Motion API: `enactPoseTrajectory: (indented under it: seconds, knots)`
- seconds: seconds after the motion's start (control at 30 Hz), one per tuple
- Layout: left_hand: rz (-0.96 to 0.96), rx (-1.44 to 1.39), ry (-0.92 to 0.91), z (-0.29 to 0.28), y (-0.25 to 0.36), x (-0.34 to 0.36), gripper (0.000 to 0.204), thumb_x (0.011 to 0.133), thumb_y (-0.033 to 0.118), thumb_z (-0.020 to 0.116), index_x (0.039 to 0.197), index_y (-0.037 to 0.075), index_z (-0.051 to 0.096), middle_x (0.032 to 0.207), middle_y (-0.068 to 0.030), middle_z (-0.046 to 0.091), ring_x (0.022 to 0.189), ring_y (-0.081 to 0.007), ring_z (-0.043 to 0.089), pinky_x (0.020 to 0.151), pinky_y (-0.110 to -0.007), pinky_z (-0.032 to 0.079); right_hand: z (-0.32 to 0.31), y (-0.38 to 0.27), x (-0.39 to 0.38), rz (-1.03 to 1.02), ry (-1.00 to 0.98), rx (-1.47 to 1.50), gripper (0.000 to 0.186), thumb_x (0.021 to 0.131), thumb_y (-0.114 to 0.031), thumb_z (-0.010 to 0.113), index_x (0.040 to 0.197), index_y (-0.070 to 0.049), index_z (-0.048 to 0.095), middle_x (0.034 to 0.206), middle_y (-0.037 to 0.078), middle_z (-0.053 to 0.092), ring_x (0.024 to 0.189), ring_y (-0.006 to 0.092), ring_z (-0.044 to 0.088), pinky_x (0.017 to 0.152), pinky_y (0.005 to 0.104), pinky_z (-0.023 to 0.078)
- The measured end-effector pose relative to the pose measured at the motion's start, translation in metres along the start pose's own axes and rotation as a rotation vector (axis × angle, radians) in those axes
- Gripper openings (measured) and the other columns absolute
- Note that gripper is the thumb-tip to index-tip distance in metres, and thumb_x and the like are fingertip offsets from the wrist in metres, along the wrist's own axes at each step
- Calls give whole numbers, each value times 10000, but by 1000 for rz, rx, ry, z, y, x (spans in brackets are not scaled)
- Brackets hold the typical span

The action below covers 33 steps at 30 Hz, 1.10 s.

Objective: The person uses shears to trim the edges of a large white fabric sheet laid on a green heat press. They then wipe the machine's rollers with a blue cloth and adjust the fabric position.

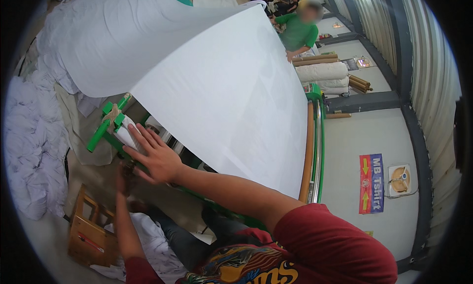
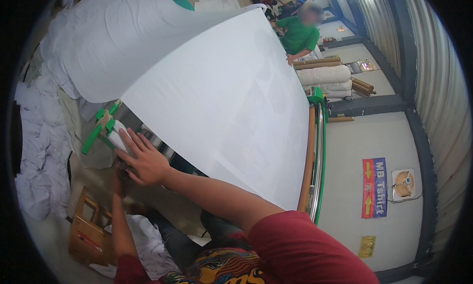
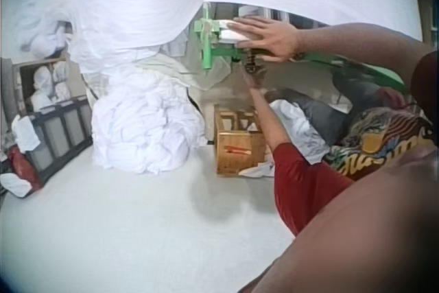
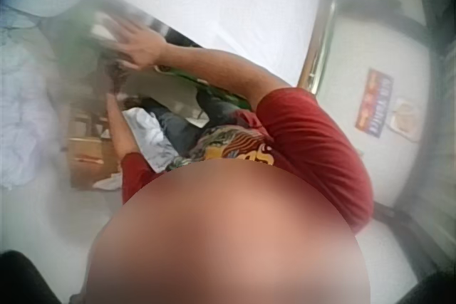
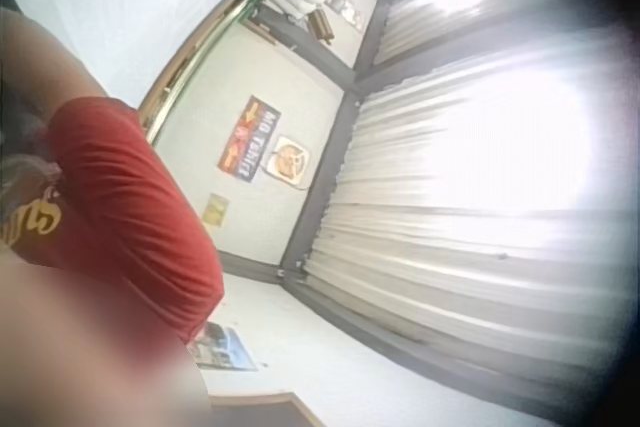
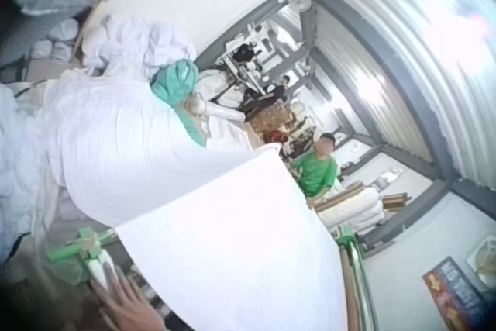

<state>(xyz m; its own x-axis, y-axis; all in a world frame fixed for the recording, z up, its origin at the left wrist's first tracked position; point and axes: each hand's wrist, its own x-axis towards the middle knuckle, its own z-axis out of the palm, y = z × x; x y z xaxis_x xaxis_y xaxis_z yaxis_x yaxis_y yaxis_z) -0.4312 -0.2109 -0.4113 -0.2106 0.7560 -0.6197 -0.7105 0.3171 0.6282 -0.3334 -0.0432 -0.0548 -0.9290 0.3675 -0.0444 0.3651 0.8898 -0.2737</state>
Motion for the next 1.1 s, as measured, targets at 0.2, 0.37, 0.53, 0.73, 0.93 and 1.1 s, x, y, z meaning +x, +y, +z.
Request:
enactPoseTrajectory:
  seconds: [0.2, 0.37, 0.53, 0.73, 0.93, 1.1]
  knots:
    - [-186, -361, -289, -11, -3, 6, 523, 1072, 462, 872, 1478, 160, 741, 1159, -17, 796, 827, -192, 772, 729, -368, 628, 2, 0, -1, -9, 9, 3, 849, 1003, -388, 817, 1768, -134, 552, 1987, 334, 152, 1837, 570, 180, 1468, 682, 245]
    - [406, 536, 110, 0, -12, -4, 562, 1067, 453, 879, 1530, 174, 725, 1236, -26, 795, 937, -207, 786, 791, -390, 640, 2, 0, 1, -12, 9, 18, 825, 1004, -370, 818, 1752, -127, 569, 1986, 337, 153, 1835, 575, 185, 1469, 667, 257]
    - [159, 328, 177, 15, 7, -23, 683, 1064, 452, 894, 1656, 186, 682, 1417, -41, 797, 1144, -246, 822, 895, -427, 668, -4, -4, 3, -4, 6, 26, 834, 983, -361, 833, 1742, -123, 581, 1984, 340, 157, 1829, 582, 199, 1469, 665, 261]
    - [296, -348, -400, 0, 0, 1, 462, 1182, 553, 708, 1464, 189, 749, 1132, -37, 802, 804, -176, 761, 654, -334, 611, -1, 4, 4, -26, 47, 37, 820, 988, -394, 851, 1735, -154, 612, 1955, 355, 248, 1801, 588, 279, 1459, 677, 276]
    - [221, 324, -122, -16, -5, 10, 579, 992, 387, 941, 1481, 194, 698, 1106, -38, 752, 972, -143, 749, 780, -409, 553, -6, 11, 3, -19, 49, -21, 751, 1021, -370, 841, 1722, -189, 642, 1962, 339, 239, 1773, 616, 310, 1404, 710, 344]
    - [564, 871, 215, 25, 22, -36, 753, 947, 409, 985, 1603, 216, 669, 1213, -71, 785, 1036, -199, 789, 832, -434, 590, -14, -2, 3, -28, 80, -18, 697, 1008, -366, 853, 1670, -209, 701, 1953, 312, 282, 1762, 578, 357, 1391, 688, 384]
